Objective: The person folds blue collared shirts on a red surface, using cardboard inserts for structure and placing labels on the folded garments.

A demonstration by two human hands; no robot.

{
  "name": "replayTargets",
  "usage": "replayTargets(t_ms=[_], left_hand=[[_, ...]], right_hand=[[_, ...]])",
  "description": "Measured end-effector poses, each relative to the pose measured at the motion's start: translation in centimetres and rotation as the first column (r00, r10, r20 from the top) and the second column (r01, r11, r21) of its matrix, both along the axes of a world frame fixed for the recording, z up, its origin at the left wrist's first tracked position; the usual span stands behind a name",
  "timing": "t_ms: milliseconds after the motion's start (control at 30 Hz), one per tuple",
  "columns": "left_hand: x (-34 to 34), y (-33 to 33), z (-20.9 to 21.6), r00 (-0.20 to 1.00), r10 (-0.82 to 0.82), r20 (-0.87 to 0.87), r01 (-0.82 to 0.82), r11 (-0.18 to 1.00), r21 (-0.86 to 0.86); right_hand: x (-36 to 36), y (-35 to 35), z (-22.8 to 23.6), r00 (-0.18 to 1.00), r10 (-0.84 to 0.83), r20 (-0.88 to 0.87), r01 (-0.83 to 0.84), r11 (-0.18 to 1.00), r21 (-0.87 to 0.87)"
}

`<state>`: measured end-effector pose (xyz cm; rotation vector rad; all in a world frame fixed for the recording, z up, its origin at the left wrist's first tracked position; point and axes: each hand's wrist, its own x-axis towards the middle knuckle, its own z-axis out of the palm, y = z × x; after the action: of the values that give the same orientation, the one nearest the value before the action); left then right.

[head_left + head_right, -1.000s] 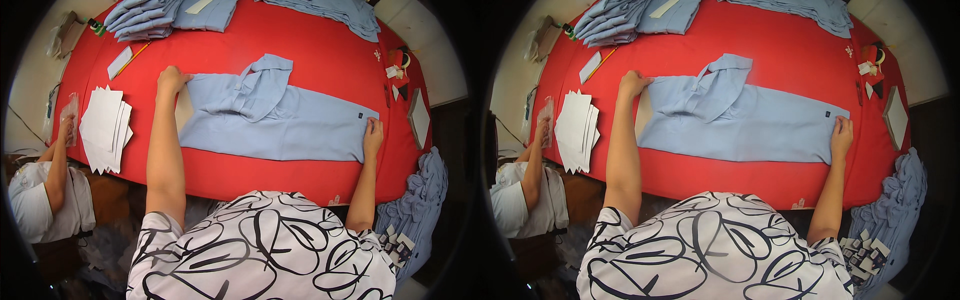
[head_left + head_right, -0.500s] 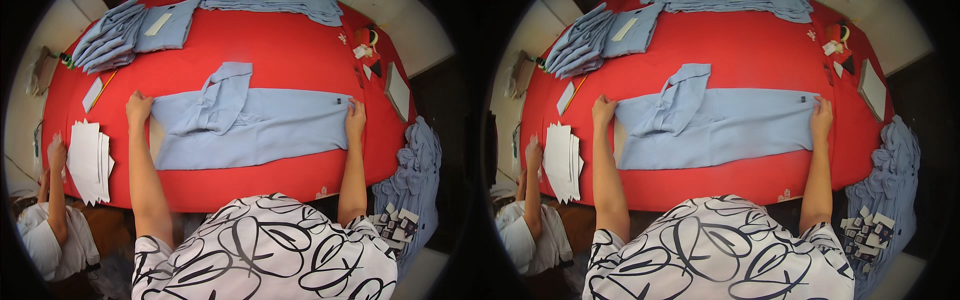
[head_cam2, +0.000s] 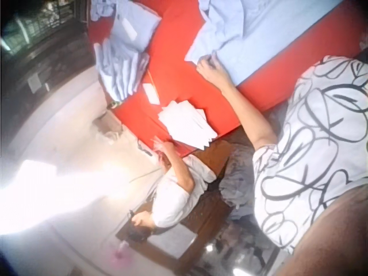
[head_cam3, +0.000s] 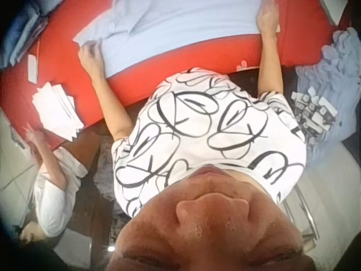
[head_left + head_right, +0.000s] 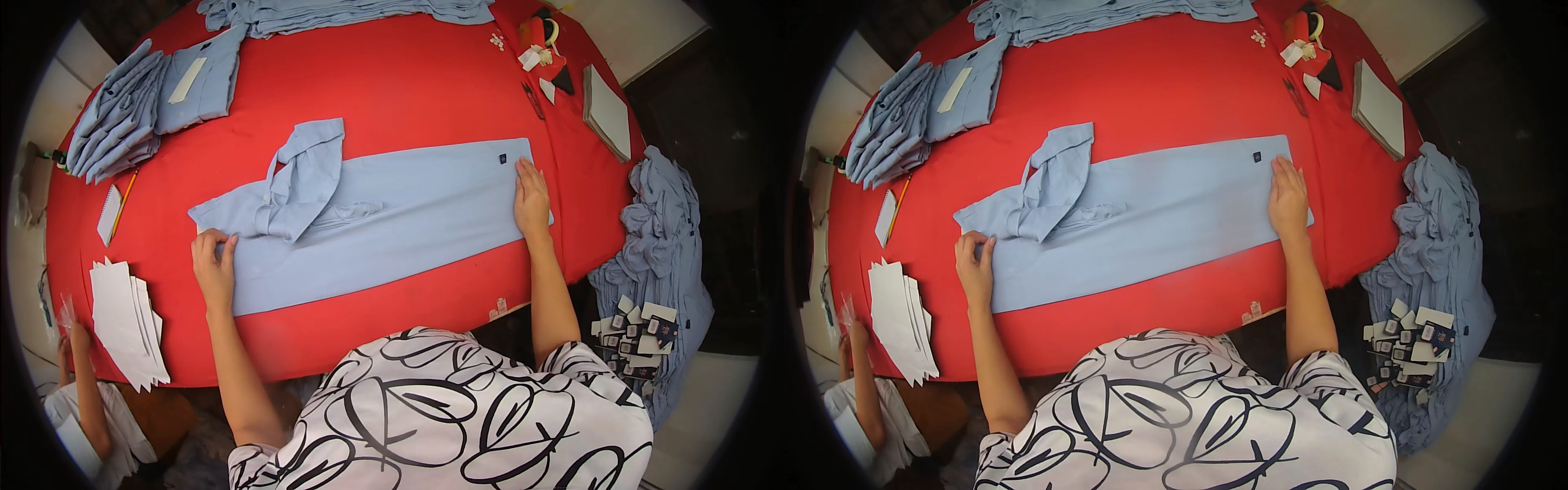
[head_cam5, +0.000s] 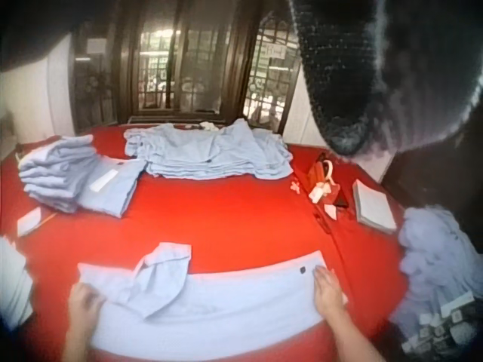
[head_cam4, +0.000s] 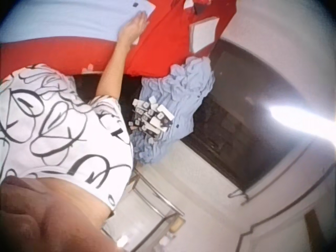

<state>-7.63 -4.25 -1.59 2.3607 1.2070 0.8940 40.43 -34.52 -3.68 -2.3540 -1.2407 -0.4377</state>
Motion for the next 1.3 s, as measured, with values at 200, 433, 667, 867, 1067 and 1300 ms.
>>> replayTargets(t_ms=[200, 433, 667, 867, 1067, 1300], left_hand=[[0.1, 0.3, -0.4, 0.999, 0.014, 0.033, -0.017, 0.994, 0.112], [-1.0, -0.1, 1.7, 0.999, -0.048, 0.004, 0.048, 0.994, -0.1], [-0.3, -0.5, 2.3, 0.991, -0.134, 0.016, 0.135, 0.979, -0.154], [-0.2, 0.1, 0.8, 0.99, -0.132, 0.056, 0.138, 0.984, -0.115], [-0.6, 0.0, -0.2, 0.993, -0.063, 0.101, 0.076, 0.988, -0.135], [-0.2, 0.0, 0.2, 0.983, -0.043, 0.176, 0.081, 0.973, -0.215]], right_hand=[[1.1, -0.8, -0.8, 0.972, -0.181, 0.153, 0.196, 0.976, -0.095], [-4.5, 10.0, 6.1, 0.957, 0.079, -0.278, -0.035, 0.987, 0.159], [-14.2, 27.4, 5.7, 0.714, 0.688, -0.133, -0.697, 0.716, -0.038], [-11.7, 31.8, 7.9, 0.71, 0.641, -0.291, -0.704, 0.643, -0.302], [-18.3, 23.0, 17.9, 0.483, 0.836, -0.261, -0.855, 0.515, 0.066], [-17.7, 11.4, 7.4, 0.355, 0.933, 0.053, -0.913, 0.359, -0.194]])
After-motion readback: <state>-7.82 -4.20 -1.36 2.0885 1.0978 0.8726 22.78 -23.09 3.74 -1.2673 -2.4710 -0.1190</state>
